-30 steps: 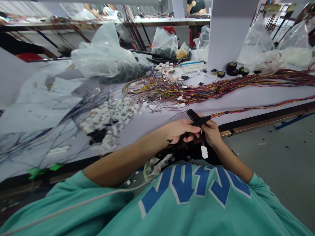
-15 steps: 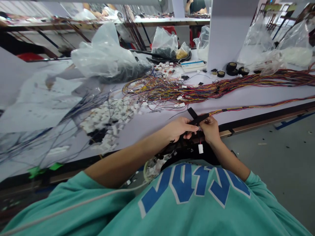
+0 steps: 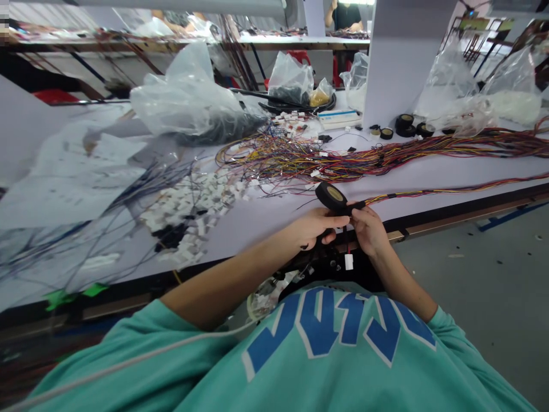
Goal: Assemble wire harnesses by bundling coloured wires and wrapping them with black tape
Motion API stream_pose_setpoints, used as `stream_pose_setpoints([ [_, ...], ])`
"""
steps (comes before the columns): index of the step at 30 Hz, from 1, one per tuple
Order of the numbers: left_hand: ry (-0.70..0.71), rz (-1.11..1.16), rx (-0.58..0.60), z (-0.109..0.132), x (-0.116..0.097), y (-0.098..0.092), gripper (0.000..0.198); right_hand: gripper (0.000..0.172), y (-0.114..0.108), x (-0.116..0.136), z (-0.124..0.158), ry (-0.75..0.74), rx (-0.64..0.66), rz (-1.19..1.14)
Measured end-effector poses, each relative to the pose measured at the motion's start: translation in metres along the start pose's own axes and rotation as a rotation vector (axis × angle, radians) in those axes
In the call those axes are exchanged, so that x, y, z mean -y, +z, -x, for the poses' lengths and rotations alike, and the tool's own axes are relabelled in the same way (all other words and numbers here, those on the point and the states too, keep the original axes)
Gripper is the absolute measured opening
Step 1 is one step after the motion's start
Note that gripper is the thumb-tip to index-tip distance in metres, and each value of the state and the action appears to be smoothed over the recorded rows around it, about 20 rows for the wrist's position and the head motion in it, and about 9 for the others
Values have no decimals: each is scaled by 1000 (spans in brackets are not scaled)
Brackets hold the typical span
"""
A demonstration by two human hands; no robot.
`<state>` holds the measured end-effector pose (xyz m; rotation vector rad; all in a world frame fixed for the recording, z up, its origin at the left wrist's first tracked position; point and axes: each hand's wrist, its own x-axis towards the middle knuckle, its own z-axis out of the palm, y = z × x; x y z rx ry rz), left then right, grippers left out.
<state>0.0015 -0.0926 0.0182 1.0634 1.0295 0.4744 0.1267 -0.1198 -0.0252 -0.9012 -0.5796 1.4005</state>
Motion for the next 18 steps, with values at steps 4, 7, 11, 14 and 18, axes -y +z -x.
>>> stream_pose_setpoints([
  [4,7,154,123,0,3,-6,36,17,0,-6,0,-6,-17,-54],
  [7,43,229,181,0,6,-10,37,19,-2,-7,1,33,11,-84],
  [11,163,241,100,1,10,-10,39,29,-2,-4,3,69,67,-61],
  [14,251,233,50,2,13,-11,39,33,-3,0,3,98,87,-34],
  [18,268,215,27,-1,15,-15,30,37,-5,9,6,164,103,24],
])
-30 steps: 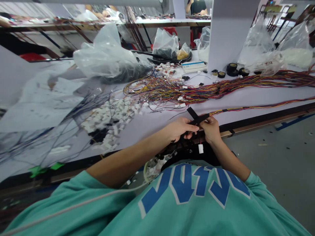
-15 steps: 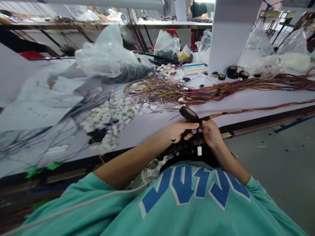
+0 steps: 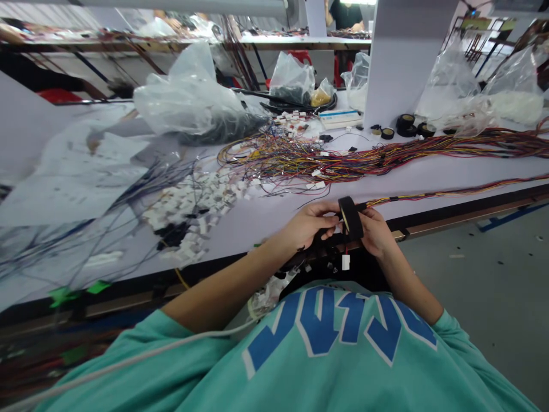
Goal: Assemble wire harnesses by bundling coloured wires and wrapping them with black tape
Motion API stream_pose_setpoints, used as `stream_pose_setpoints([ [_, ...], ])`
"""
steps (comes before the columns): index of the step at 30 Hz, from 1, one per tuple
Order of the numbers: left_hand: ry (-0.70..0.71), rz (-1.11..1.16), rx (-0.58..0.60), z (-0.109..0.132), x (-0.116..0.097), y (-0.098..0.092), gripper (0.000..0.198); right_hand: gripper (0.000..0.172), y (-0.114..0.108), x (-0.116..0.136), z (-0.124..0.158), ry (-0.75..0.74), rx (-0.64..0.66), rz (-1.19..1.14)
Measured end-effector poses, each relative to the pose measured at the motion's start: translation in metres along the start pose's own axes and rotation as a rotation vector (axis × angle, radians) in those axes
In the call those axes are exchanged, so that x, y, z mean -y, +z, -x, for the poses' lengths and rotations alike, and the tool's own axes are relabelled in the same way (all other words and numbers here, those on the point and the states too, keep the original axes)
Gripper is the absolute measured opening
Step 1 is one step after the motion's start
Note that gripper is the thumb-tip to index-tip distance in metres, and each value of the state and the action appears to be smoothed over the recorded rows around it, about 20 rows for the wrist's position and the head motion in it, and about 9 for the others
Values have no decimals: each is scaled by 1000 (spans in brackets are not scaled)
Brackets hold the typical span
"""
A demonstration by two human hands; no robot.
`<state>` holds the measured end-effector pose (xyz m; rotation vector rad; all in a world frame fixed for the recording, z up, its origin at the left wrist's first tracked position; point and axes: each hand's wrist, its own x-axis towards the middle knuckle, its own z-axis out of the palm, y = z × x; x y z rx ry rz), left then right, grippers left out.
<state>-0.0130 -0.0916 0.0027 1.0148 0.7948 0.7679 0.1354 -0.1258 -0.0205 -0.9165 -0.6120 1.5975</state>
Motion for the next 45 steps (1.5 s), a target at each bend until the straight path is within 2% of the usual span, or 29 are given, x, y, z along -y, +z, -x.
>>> stream_pose_setpoints([
  [2,-54,-1,16,-3,-4,-1,22,39,-1,5,4,22,39,23],
  [4,-174,-6,69,-7,-12,2,16,39,-2,9,7,11,77,37],
  [8,-384,-86,126,-14,-29,14,20,41,-2,10,9,-42,92,35],
  [10,-441,-166,177,-18,-35,17,22,42,-3,9,9,-46,110,44],
  [14,-560,-389,359,-27,-41,13,28,45,-4,5,10,-20,173,58],
  [17,-580,-548,401,-33,-44,11,28,47,-5,3,10,-7,184,70],
  [21,-496,-834,400,-32,-51,17,25,44,-7,2,8,-16,200,153],
  [26,-208,-1360,387,-19,-59,28,16,37,-8,3,5,-85,154,303],
  [28,-113,-1522,343,-13,-59,32,10,35,-7,3,6,-86,126,340],
  [30,-63,-1643,271,-8,-57,35,12,34,-5,4,7,-64,113,360],
  [33,-40,-1737,183,-3,-55,42,20,33,-3,6,9,-24,117,361],
  [38,10,-1793,115,4,-51,50,21,32,-3,4,9,20,96,316],
  [41,63,-1849,88,9,-49,47,29,32,-3,2,8,24,73,298],
  [45,55,-1821,90,13,-46,40,29,22,-1,3,9,-54,67,361],
])
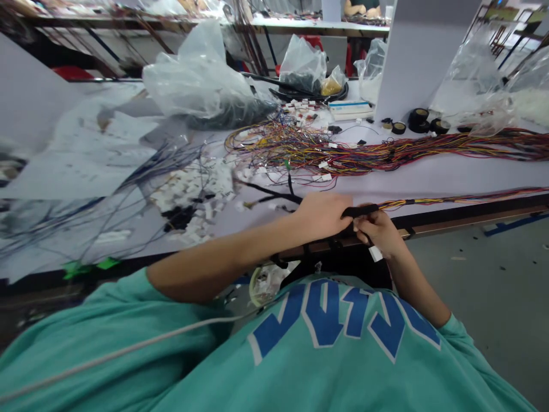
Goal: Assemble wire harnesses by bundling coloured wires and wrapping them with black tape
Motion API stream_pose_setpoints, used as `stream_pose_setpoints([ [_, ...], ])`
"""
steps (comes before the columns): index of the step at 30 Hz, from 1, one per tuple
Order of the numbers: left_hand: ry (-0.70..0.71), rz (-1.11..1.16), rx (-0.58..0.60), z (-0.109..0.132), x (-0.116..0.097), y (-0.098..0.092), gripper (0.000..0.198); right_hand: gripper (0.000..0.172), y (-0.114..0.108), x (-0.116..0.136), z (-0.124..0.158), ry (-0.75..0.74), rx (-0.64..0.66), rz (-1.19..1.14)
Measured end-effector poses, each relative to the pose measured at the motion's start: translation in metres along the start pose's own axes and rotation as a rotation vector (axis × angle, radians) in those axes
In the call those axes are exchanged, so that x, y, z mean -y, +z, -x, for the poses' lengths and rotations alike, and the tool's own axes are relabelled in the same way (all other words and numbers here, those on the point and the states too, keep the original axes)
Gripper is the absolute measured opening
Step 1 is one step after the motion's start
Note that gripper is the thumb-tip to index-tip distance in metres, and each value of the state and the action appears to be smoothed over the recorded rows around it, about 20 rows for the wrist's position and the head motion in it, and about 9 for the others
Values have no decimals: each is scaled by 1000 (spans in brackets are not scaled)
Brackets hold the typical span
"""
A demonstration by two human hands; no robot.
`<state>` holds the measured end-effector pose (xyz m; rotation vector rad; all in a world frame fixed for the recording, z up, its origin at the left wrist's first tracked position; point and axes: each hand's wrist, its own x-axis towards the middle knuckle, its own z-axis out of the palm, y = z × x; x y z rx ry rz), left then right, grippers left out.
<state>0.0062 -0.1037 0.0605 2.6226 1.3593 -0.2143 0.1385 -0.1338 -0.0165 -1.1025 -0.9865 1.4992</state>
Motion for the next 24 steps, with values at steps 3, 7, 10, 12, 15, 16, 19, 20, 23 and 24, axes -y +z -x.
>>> stream_pose_setpoints([
  [3,-48,4,-42,0,1,7,30,18,3,3,2,-45,-14,53],
  [7,-82,-9,-108,0,-3,19,33,12,9,1,4,-61,-46,91],
  [10,-127,17,-137,-2,-6,27,33,8,12,-3,3,-77,-70,87],
  [12,-189,71,-168,-3,-8,31,35,12,13,-6,1,-83,-103,45],
  [15,-281,198,-238,-6,-9,37,47,14,13,-9,-3,-114,-152,-13],
  [16,-295,253,-261,-7,-8,39,53,14,12,-10,-5,-131,-169,-35],
  [19,-288,496,-342,-7,-5,44,61,16,12,-13,-9,-167,-206,-129],
  [20,-276,618,-369,-7,-3,45,63,17,12,-13,-11,-170,-205,-155],
  [23,-230,1109,-386,-8,6,44,76,22,13,-14,-15,-184,-207,-180],
  [24,-209,1287,-358,-9,9,43,76,24,13,-14,-17,-186,-214,-176],
])
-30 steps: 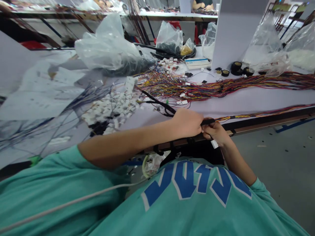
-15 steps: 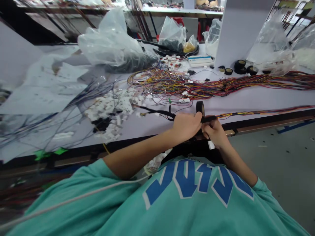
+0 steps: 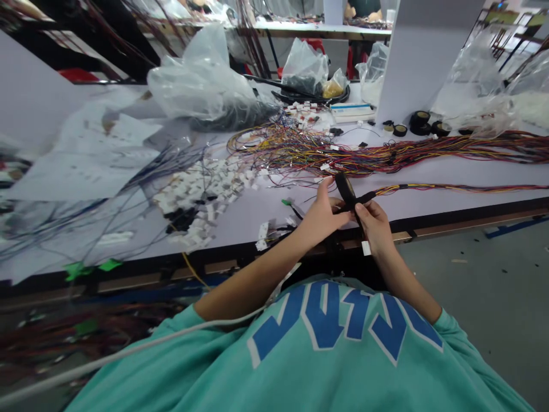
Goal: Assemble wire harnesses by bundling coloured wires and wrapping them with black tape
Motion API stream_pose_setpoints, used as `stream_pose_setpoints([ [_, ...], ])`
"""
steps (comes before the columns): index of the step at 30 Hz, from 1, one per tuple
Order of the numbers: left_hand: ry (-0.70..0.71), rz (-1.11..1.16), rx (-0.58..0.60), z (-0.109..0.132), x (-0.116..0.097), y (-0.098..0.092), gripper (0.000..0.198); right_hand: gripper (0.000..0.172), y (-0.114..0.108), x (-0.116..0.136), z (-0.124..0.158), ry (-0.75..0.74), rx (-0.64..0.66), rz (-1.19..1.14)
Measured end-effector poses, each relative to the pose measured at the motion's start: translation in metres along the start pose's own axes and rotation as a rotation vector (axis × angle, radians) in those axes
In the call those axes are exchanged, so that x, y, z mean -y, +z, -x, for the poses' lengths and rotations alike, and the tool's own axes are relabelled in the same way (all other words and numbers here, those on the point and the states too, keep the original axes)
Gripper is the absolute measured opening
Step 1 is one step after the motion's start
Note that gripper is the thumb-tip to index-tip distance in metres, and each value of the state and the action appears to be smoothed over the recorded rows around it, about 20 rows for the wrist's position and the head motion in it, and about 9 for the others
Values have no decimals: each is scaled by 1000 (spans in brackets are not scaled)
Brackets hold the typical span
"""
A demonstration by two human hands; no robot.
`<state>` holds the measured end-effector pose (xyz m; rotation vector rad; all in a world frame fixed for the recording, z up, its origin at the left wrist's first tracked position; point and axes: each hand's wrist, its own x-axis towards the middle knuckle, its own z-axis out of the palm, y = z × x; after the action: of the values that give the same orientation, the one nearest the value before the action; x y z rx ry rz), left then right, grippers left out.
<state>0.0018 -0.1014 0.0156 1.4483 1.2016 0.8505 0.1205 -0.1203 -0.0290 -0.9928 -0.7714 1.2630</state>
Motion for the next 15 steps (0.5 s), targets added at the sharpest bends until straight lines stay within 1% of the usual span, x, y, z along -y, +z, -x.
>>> stream_pose_setpoints([
  [1,-42,158,48,-2,0,-3,71,25,1,0,-1,0,-11,5],
  [2,-92,291,105,-5,0,-6,62,25,2,0,-2,3,-25,8],
  [4,-216,465,227,-11,-1,-10,38,25,4,0,-4,22,-53,5],
  [5,-287,511,280,-14,-1,-12,31,25,5,1,-4,34,-61,-2],
  [6,-355,534,326,-17,-1,-13,28,26,6,2,-4,48,-61,-11],
  [7,-407,539,357,-19,-1,-13,27,27,7,3,-4,67,-54,-20],
  [8,-429,533,367,-21,0,-12,27,28,7,4,-3,88,-40,-29],
  [9,-418,522,359,-21,1,-10,26,29,7,5,-3,109,-23,-37],
  [10,-376,508,335,-21,2,-8,26,29,7,5,-2,126,-6,-44],
  [13,-148,453,199,-14,8,-1,34,32,7,5,-3,130,18,-73],
  [15,-2,356,118,-6,11,0,43,34,5,4,-5,121,17,-111],
])
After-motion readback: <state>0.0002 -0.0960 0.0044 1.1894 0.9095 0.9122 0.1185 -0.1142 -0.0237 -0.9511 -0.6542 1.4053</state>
